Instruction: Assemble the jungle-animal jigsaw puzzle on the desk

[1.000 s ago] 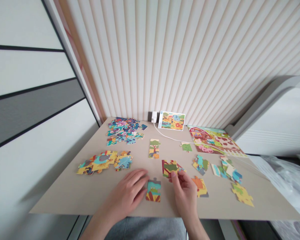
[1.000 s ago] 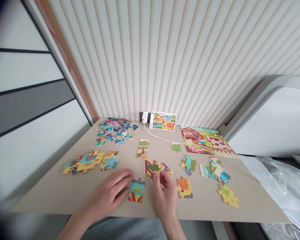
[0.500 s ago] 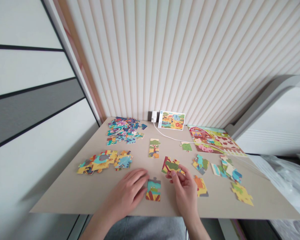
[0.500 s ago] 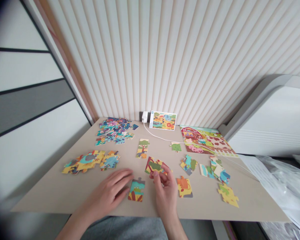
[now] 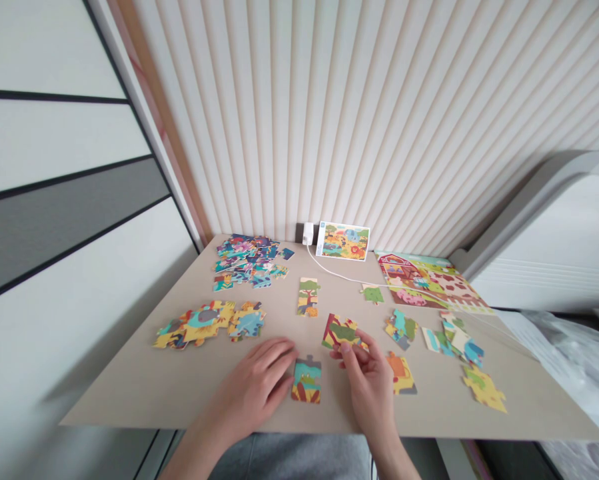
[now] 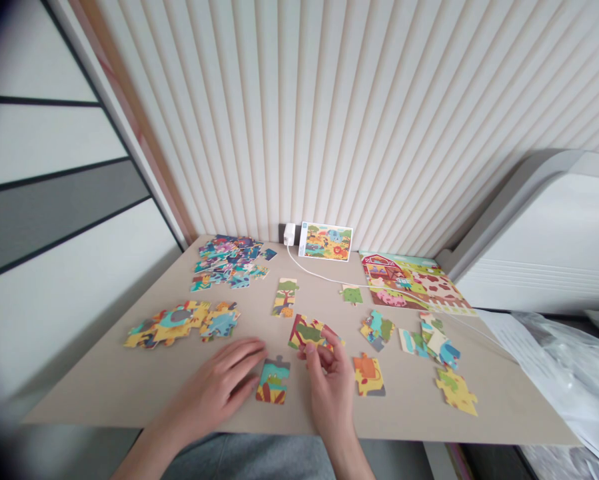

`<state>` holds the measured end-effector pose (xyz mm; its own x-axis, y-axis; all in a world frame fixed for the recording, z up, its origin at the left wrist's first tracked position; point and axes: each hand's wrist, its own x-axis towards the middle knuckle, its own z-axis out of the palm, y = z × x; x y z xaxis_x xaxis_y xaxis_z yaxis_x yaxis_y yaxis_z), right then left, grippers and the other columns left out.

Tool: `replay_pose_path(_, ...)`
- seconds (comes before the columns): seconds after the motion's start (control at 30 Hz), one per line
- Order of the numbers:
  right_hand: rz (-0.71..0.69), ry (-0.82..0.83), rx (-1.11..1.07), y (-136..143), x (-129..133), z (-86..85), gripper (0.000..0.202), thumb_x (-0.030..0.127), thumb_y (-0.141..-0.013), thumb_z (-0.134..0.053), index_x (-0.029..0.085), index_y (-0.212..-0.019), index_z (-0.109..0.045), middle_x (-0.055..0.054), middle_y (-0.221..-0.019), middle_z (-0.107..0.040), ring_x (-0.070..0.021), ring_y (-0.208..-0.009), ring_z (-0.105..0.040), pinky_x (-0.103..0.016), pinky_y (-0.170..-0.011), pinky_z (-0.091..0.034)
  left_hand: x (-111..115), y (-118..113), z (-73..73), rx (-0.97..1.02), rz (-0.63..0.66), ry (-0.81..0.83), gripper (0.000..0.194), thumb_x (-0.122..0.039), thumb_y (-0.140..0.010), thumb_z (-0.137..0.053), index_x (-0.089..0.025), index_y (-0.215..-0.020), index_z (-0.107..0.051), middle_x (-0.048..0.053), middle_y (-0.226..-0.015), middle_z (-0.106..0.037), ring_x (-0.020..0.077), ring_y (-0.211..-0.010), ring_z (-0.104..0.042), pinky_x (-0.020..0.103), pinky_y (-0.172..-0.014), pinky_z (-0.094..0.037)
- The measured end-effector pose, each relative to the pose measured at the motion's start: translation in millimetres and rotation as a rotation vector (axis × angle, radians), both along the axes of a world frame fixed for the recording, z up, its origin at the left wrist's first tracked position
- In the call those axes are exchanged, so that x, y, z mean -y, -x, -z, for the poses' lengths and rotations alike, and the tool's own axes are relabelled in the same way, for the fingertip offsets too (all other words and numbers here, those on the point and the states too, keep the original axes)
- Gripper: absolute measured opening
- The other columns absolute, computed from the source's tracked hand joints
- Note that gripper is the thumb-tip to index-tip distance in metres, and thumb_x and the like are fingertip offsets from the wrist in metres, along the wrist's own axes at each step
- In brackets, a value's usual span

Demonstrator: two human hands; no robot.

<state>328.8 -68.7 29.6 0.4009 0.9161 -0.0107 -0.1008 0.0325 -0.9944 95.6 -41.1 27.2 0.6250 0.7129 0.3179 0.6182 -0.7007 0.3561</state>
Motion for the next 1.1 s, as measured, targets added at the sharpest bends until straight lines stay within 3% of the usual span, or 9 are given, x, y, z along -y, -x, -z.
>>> replay_pose_path(0.63,0.001,-0.018,0.044,-1.1,-2.2,6.0,0.052,0.05,-0.087,-0.077,0.021,-0.125,-0.057,-0.006,-0.084,-0.078,-0.0244,-0.081,-0.077,-0.036,-0.077,-0.06,-0.9,-1.1,0.9,0.007,0.001,0.002,0.038,-0.02,-0.101,-0.056,-0.023,-0.139,-0.06,0.009,-0.141,-0.063,0.0263,-0.134,-0.056,0.044,-0.114,-0.051)
replay_pose_path(0.9,-0.001,-0.039,0.115,-1.5,-3.7,9.9,0.051,0.051,-0.09,-0.074,0.022,-0.128,-0.057,-0.001,-0.078,-0.072,-0.0202,-0.076,-0.072,-0.031,-0.072,-0.055,-1.9,-1.2,1.3,0.036,0.004,-0.007,0.038,-0.018,-0.1,-0.059,-0.024,-0.137,-0.062,0.008,-0.138,-0.064,0.0266,-0.133,-0.058,0.044,-0.113,-0.053)
replay_pose_path(1.1,0.004,-0.04,0.134,-1.8,-3.6,10.2,0.054,0.051,-0.092,-0.071,0.024,-0.136,-0.054,0.0,-0.087,-0.065,-0.0166,-0.073,-0.065,-0.03,-0.069,-0.055,-1.5,-1.4,1.0,0.055,0.001,-0.026,0.038,-0.018,-0.099,-0.06,-0.024,-0.136,-0.063,0.009,-0.137,-0.066,0.0267,-0.131,-0.06,0.044,-0.111,-0.055)
